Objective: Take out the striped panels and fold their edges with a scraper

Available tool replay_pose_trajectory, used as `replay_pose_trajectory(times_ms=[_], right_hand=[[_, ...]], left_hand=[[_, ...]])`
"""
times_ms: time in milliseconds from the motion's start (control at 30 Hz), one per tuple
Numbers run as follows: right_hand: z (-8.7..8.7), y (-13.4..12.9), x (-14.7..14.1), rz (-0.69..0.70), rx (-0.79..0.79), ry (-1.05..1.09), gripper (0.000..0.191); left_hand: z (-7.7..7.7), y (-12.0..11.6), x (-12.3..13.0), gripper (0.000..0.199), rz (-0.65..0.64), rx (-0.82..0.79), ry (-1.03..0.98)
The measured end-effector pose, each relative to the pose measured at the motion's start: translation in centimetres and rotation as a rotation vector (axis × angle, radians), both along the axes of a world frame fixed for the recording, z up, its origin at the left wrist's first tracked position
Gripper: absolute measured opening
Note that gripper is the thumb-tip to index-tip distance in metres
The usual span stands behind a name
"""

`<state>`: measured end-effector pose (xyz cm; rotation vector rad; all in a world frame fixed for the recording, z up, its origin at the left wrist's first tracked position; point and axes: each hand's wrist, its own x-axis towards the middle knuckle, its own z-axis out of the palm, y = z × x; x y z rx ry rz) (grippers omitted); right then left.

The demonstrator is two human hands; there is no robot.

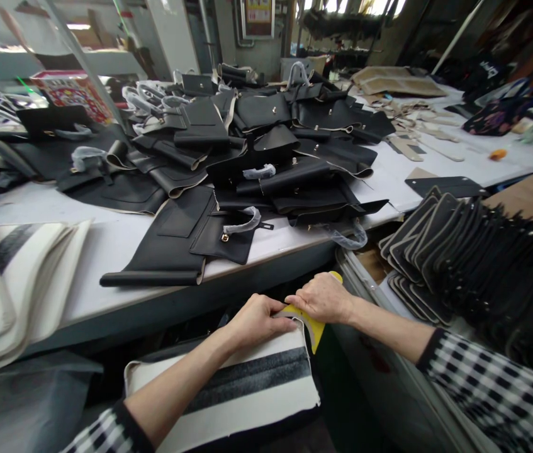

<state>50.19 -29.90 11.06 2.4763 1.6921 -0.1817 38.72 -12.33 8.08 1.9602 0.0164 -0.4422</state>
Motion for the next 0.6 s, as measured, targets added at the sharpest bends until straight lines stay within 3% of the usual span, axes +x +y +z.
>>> replay_pose_trajectory(times_ms=[267, 600], right_hand=[[-0.8, -0.1, -0.6, -0.033, -0.010, 0.051, 0.068], [-1.8, -0.7, -1.7, -0.128, -0.030, 0.068, 0.065]], left_hand=[[0.1, 0.0, -0.1, 0.037, -0.064, 0.079, -0.054], [0.5, -0.9, -0.3, 0.038, -0.171, 0.373, -0.216]])
